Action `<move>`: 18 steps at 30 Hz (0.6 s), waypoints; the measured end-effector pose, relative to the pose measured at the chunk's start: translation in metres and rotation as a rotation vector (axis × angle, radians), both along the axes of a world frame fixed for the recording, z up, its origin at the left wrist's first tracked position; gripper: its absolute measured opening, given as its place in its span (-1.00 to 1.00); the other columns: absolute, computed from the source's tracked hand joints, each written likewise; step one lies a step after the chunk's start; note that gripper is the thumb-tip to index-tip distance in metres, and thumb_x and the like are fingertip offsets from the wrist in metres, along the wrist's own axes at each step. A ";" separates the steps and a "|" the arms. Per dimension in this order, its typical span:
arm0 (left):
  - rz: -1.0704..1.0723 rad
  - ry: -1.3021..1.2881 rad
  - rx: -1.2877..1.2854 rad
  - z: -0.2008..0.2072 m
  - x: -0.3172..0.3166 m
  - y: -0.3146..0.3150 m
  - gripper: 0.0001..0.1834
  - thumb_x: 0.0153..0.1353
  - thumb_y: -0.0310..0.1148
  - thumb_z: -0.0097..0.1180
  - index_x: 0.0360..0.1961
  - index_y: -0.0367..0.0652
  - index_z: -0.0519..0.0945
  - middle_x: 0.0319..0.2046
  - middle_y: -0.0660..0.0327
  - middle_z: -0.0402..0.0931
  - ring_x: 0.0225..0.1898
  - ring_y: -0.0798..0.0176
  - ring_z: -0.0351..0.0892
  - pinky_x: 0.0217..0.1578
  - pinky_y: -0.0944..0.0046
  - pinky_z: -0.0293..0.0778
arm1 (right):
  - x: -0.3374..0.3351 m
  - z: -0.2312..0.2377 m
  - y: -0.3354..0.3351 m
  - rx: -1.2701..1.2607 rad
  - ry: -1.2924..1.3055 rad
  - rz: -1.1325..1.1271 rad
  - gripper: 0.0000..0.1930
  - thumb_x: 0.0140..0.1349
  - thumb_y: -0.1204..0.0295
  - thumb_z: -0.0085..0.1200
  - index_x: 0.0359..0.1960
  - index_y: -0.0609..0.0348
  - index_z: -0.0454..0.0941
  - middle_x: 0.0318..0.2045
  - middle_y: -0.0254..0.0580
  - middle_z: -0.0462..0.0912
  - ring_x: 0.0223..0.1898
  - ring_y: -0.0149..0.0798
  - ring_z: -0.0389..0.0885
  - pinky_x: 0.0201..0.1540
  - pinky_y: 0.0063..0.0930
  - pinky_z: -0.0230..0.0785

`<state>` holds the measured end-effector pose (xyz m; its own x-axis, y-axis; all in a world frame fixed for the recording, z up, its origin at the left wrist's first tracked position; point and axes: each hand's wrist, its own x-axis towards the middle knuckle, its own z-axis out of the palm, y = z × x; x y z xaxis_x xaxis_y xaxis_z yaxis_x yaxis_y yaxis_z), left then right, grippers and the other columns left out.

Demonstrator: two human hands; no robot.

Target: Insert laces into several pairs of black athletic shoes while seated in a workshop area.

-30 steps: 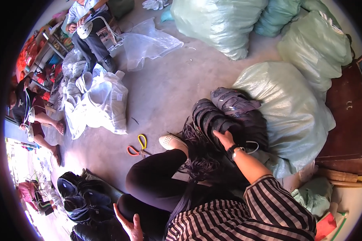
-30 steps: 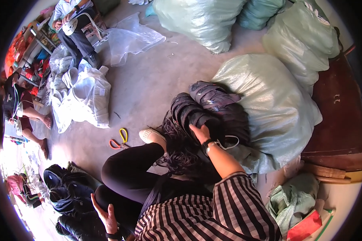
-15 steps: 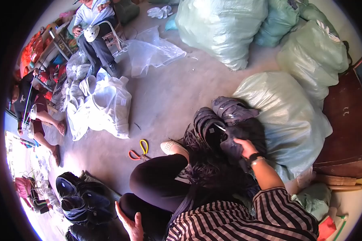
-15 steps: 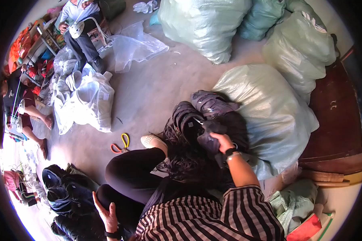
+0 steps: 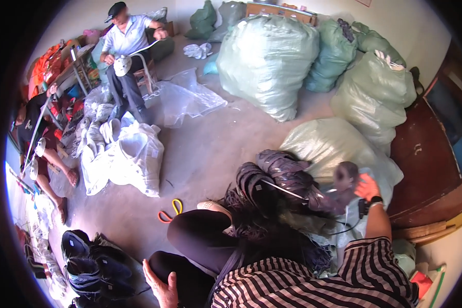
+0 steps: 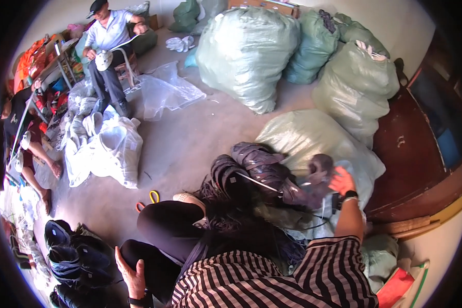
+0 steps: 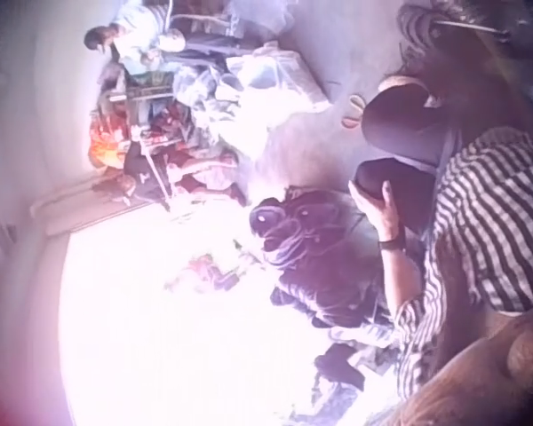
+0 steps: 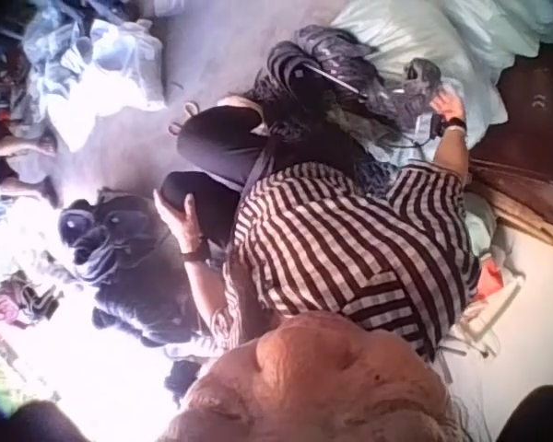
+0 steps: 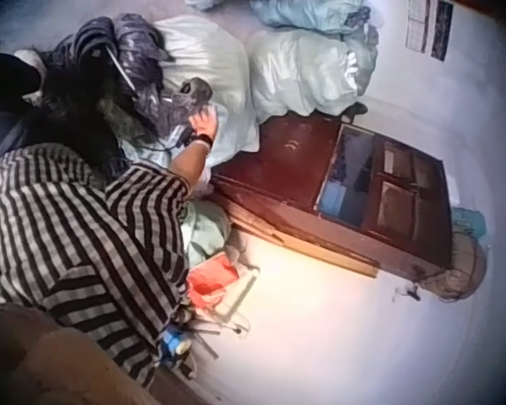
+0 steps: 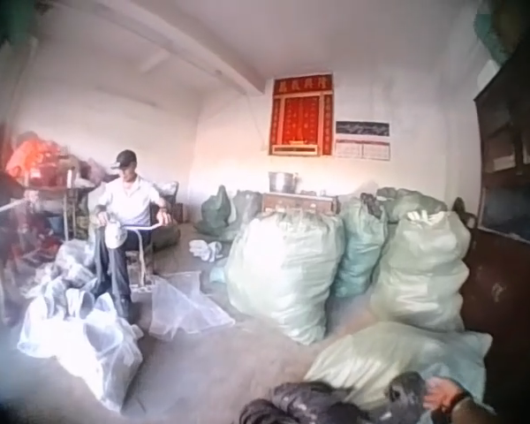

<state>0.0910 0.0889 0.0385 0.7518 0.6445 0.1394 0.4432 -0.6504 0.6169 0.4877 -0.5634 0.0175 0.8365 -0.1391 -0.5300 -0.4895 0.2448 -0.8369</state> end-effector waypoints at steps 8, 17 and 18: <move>-0.038 0.036 -0.032 0.001 0.007 0.007 -0.10 0.19 0.06 0.08 0.37 -0.21 -0.01 0.31 -0.07 0.04 0.33 -0.07 0.02 0.30 0.03 -0.04 | -0.055 -0.112 0.181 -0.196 0.362 0.409 -0.14 0.01 -0.19 0.12 0.27 0.05 0.22 0.23 0.03 0.28 0.23 0.01 0.27 0.13 0.09 0.13; -0.076 0.180 -0.008 0.014 0.034 -0.005 -0.17 0.25 0.00 0.02 0.37 -0.23 -0.03 0.35 -0.07 -0.02 0.38 -0.07 -0.06 0.33 0.03 -0.11 | -0.120 -0.164 0.217 -1.504 0.077 1.483 -0.24 -0.14 0.00 0.28 0.10 0.16 0.42 0.22 0.04 0.28 0.32 0.04 0.11 0.16 0.23 0.07; -0.073 0.182 0.010 0.012 0.034 -0.006 -0.18 0.26 -0.02 0.01 0.37 -0.23 -0.03 0.35 -0.07 -0.02 0.38 -0.08 -0.06 0.33 0.04 -0.12 | -0.127 -0.176 0.209 -1.700 -0.009 1.507 -0.31 -0.13 0.06 0.26 0.08 0.08 0.44 0.20 0.01 0.30 0.30 0.02 0.13 0.12 0.24 0.09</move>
<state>0.1250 0.0830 0.0501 0.8101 0.5863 0.0030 0.4980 -0.6908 0.5241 0.3608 -0.3547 -0.1590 0.7352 0.2170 -0.6422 0.4279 -0.8834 0.1914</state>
